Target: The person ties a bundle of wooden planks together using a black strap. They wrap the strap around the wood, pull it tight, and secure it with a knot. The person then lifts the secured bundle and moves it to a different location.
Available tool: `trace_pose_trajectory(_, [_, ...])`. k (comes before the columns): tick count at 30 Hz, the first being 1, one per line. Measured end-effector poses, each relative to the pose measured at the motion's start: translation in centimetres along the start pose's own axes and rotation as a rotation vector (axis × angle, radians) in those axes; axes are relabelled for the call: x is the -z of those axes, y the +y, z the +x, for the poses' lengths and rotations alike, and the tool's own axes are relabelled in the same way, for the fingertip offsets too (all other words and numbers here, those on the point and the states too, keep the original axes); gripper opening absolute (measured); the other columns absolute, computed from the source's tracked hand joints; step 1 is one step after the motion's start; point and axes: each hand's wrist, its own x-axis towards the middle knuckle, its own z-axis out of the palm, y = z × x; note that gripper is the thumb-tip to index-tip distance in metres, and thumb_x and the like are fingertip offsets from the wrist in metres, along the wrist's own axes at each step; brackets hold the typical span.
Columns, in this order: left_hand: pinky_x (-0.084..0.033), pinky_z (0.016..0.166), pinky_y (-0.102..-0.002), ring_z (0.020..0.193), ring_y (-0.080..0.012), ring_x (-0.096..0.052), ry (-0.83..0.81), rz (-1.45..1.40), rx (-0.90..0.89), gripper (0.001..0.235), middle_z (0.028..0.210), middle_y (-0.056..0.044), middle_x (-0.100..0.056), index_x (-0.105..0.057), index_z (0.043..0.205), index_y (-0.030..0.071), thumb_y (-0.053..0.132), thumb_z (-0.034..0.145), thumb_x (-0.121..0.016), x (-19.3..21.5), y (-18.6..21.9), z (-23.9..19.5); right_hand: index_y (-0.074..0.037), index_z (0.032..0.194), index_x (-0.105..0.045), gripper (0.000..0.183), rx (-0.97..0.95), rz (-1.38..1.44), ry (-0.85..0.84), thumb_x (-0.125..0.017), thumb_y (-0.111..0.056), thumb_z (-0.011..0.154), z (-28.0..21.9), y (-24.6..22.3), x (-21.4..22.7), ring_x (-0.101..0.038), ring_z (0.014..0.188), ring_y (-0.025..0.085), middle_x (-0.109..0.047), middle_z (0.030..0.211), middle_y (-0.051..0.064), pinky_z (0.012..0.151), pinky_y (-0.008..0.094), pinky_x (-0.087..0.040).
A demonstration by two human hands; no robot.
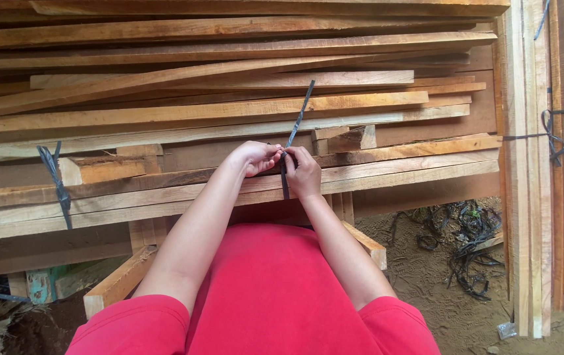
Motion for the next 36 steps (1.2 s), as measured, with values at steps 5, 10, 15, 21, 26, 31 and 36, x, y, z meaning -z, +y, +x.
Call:
trace_pose_trajectory(5, [-0.063, 0.045, -0.021, 0.061, -0.0088, -0.074, 0.170, 0.255, -0.141, 0.027, 0.083, -0.004, -0.075, -0.067, 0.107, 0.002, 0.027, 0.099, -0.066, 0.0, -0.9, 1.1, -0.023, 0.101, -0.066, 0.010, -0.032, -0.305, -0.134, -0.067, -0.029, 0.093, 1.0, 0.9, -0.1, -0.074, 0.077, 0.032, -0.071, 0.084, 0.004, 0.069, 0.048, -0.059])
trace_pose_trajectory(10, [-0.059, 0.037, -0.023, 0.053, -0.0115, -0.072, 0.275, 0.401, -0.295, 0.027, 0.068, -0.007, -0.074, -0.076, 0.086, 0.000, 0.025, 0.094, -0.068, -1.7, -0.5, 0.3, -0.020, 0.089, -0.059, 0.015, 0.175, -0.621, -0.284, -0.062, -0.034, 0.083, 3.5, 0.6, 1.1, -0.072, 0.067, 0.032, -0.066, 0.077, 0.004, 0.060, 0.046, -0.056])
trace_pose_trajectory(15, [-0.061, 0.074, -0.034, 0.083, -0.0213, -0.075, 0.420, 0.947, -0.398, 0.039, 0.060, 0.007, -0.071, -0.077, 0.068, 0.032, 0.058, 0.091, -0.061, -0.6, -1.1, 5.8, -0.017, 0.103, -0.068, 0.031, 0.521, -0.845, -0.333, -0.051, -0.034, 0.084, 3.3, 5.0, -0.8, -0.071, 0.060, 0.024, -0.068, 0.063, 0.000, 0.059, 0.042, -0.049])
trace_pose_trajectory(21, [-0.058, 0.096, -0.045, 0.115, -0.0283, -0.070, 0.497, 0.965, -0.252, 0.018, 0.104, -0.007, -0.079, -0.082, 0.098, 0.023, 0.035, 0.086, -0.076, -1.6, 2.6, 1.2, -0.026, 0.069, -0.065, 0.017, 0.645, -0.732, -0.460, -0.054, -0.037, 0.076, 0.5, 4.0, -0.5, -0.069, 0.055, 0.019, -0.066, 0.055, -0.003, 0.058, 0.038, -0.046])
trace_pose_trajectory(26, [-0.058, 0.097, -0.043, 0.113, -0.0261, -0.071, 0.513, 0.914, -0.231, 0.015, 0.100, -0.003, -0.079, -0.082, 0.097, 0.025, 0.033, 0.087, -0.074, -1.5, 2.2, 4.0, -0.024, 0.072, -0.066, 0.020, 0.568, -0.707, -0.511, -0.054, -0.040, 0.079, 0.0, 4.3, 0.2, -0.071, 0.062, 0.021, -0.068, 0.058, -0.001, 0.058, 0.037, -0.048])
trace_pose_trajectory(31, [-0.059, 0.096, -0.038, 0.109, -0.0260, -0.072, 0.531, 0.907, -0.234, 0.020, 0.095, 0.001, -0.079, -0.082, 0.080, 0.034, 0.041, 0.090, -0.066, -0.3, -0.1, 6.7, -0.021, 0.078, -0.068, 0.027, 0.417, -0.691, -0.612, -0.054, -0.044, 0.085, -0.8, 3.3, 0.9, -0.073, 0.068, 0.022, -0.068, 0.063, 0.001, 0.061, 0.038, -0.052])
trace_pose_trajectory(36, [-0.058, 0.091, -0.043, 0.106, -0.0257, -0.072, 0.442, 0.822, -0.369, 0.030, 0.092, -0.001, -0.079, -0.081, 0.094, 0.027, 0.053, 0.090, -0.066, 0.2, 1.6, 3.5, -0.009, 0.085, -0.068, 0.051, -0.160, -0.494, -0.787, -0.054, -0.057, 0.091, 1.0, -2.1, 2.7, -0.073, 0.091, 0.040, -0.071, 0.079, 0.019, 0.080, 0.053, -0.057])
